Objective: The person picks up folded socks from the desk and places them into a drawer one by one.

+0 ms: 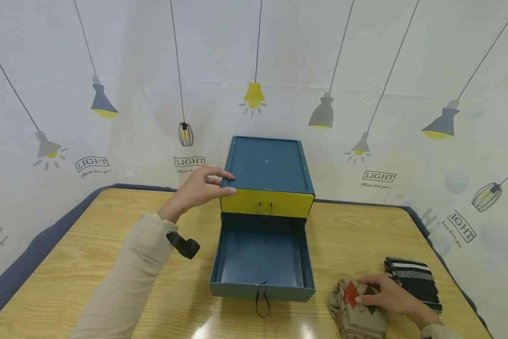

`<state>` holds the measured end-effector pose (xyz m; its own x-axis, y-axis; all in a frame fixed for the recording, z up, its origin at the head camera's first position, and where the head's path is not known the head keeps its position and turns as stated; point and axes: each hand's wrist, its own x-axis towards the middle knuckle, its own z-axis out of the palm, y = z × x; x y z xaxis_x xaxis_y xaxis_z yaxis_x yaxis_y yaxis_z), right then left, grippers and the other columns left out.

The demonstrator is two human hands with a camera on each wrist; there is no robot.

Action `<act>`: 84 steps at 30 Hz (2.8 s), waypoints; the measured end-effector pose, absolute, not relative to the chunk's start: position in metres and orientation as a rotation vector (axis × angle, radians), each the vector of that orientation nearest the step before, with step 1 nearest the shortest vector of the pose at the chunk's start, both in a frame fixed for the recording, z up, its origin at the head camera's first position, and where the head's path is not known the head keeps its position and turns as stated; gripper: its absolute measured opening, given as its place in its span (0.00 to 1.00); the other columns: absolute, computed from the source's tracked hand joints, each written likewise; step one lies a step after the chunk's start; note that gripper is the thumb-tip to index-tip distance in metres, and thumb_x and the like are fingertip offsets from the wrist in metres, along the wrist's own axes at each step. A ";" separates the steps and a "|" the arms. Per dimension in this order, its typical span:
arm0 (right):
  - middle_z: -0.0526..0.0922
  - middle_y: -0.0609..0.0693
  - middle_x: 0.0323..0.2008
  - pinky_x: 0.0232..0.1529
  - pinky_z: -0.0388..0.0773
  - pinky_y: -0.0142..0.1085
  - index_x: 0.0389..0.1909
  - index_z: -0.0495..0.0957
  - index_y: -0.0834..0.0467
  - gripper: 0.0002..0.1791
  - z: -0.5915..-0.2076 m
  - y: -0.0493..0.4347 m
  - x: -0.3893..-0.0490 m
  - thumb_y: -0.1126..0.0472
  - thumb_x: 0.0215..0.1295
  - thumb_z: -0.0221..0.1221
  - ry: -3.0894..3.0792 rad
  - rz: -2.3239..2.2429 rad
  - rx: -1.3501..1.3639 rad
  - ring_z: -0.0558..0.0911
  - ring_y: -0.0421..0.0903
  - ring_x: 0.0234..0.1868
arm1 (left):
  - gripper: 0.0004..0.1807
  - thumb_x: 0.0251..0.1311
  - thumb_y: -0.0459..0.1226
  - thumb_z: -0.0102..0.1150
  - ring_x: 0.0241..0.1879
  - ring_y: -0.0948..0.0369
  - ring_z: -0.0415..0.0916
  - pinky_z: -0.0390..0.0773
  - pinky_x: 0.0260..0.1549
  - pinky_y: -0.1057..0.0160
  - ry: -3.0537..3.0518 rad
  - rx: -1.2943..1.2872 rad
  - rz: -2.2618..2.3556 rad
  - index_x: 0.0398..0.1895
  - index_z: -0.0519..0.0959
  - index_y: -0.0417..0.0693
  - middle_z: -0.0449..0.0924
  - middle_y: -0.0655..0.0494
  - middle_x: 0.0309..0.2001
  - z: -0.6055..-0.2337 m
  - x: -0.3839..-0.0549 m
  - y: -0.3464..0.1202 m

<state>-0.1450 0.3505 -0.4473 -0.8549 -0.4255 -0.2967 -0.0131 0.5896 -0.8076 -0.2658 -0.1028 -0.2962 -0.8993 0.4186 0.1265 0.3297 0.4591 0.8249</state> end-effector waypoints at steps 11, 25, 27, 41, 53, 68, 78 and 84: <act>0.59 0.65 0.57 0.41 0.72 0.44 0.50 0.66 0.66 0.22 -0.423 0.341 -0.132 0.57 0.60 0.55 2.334 -1.411 -0.082 0.58 0.65 0.56 | 0.20 0.49 0.46 0.63 0.53 0.48 0.65 0.71 0.44 0.49 2.590 0.675 1.452 0.46 0.77 0.51 0.62 0.52 0.58 -0.298 -0.267 -0.103; 0.66 0.59 0.48 0.34 0.76 0.41 0.49 0.66 0.59 0.18 -0.306 0.273 -0.160 0.62 0.59 0.57 2.522 -1.511 -0.457 0.73 0.51 0.42 | 0.20 0.49 0.46 0.63 0.54 0.48 0.65 0.71 0.45 0.49 2.589 0.655 1.452 0.46 0.77 0.51 0.61 0.52 0.59 -0.296 -0.266 -0.106; 0.69 0.58 0.46 0.34 0.76 0.43 0.47 0.67 0.59 0.17 -0.297 0.253 -0.169 0.61 0.57 0.58 2.477 -1.476 -0.529 0.74 0.52 0.41 | 0.20 0.49 0.46 0.63 0.54 0.49 0.65 0.70 0.45 0.49 2.581 0.648 1.455 0.46 0.77 0.51 0.61 0.53 0.60 -0.297 -0.266 -0.105; 0.73 0.52 0.43 0.40 0.72 0.38 0.44 0.73 0.62 0.18 -0.313 0.157 -0.209 0.57 0.55 0.60 2.345 -1.253 -0.542 0.71 0.47 0.42 | 0.19 0.50 0.45 0.62 0.53 0.49 0.65 0.71 0.45 0.50 2.566 0.705 1.451 0.46 0.77 0.51 0.61 0.52 0.60 -0.297 -0.269 -0.101; 0.78 0.52 0.38 0.44 0.73 0.40 0.47 0.73 0.65 0.18 -0.332 0.140 -0.209 0.61 0.57 0.59 2.242 -1.294 -0.385 0.76 0.44 0.38 | 0.19 0.50 0.45 0.62 0.54 0.49 0.65 0.71 0.45 0.50 2.556 0.674 1.463 0.46 0.77 0.51 0.61 0.53 0.60 -0.296 -0.267 -0.104; 0.75 0.55 0.49 0.50 0.70 0.43 0.53 0.70 0.65 0.20 -0.328 0.140 -0.210 0.62 0.61 0.55 2.305 -1.278 -0.397 0.75 0.48 0.47 | 0.19 0.50 0.46 0.62 0.53 0.49 0.65 0.70 0.45 0.49 2.558 0.669 1.460 0.46 0.76 0.51 0.63 0.53 0.59 -0.295 -0.268 -0.104; 0.75 0.58 0.47 0.43 0.74 0.41 0.51 0.71 0.65 0.20 -0.329 0.151 -0.190 0.59 0.61 0.54 2.382 -1.318 -0.502 0.75 0.48 0.45 | 0.19 0.50 0.46 0.62 0.53 0.50 0.65 0.71 0.44 0.50 2.574 0.662 1.449 0.46 0.77 0.52 0.62 0.53 0.59 -0.296 -0.268 -0.105; 0.73 0.64 0.45 0.42 0.75 0.40 0.48 0.70 0.70 0.18 -0.323 0.160 -0.163 0.61 0.62 0.54 2.270 -1.513 -0.639 0.76 0.55 0.43 | 0.19 0.50 0.45 0.62 0.53 0.50 0.65 0.71 0.45 0.50 2.579 0.686 1.444 0.46 0.77 0.51 0.62 0.53 0.59 -0.297 -0.269 -0.104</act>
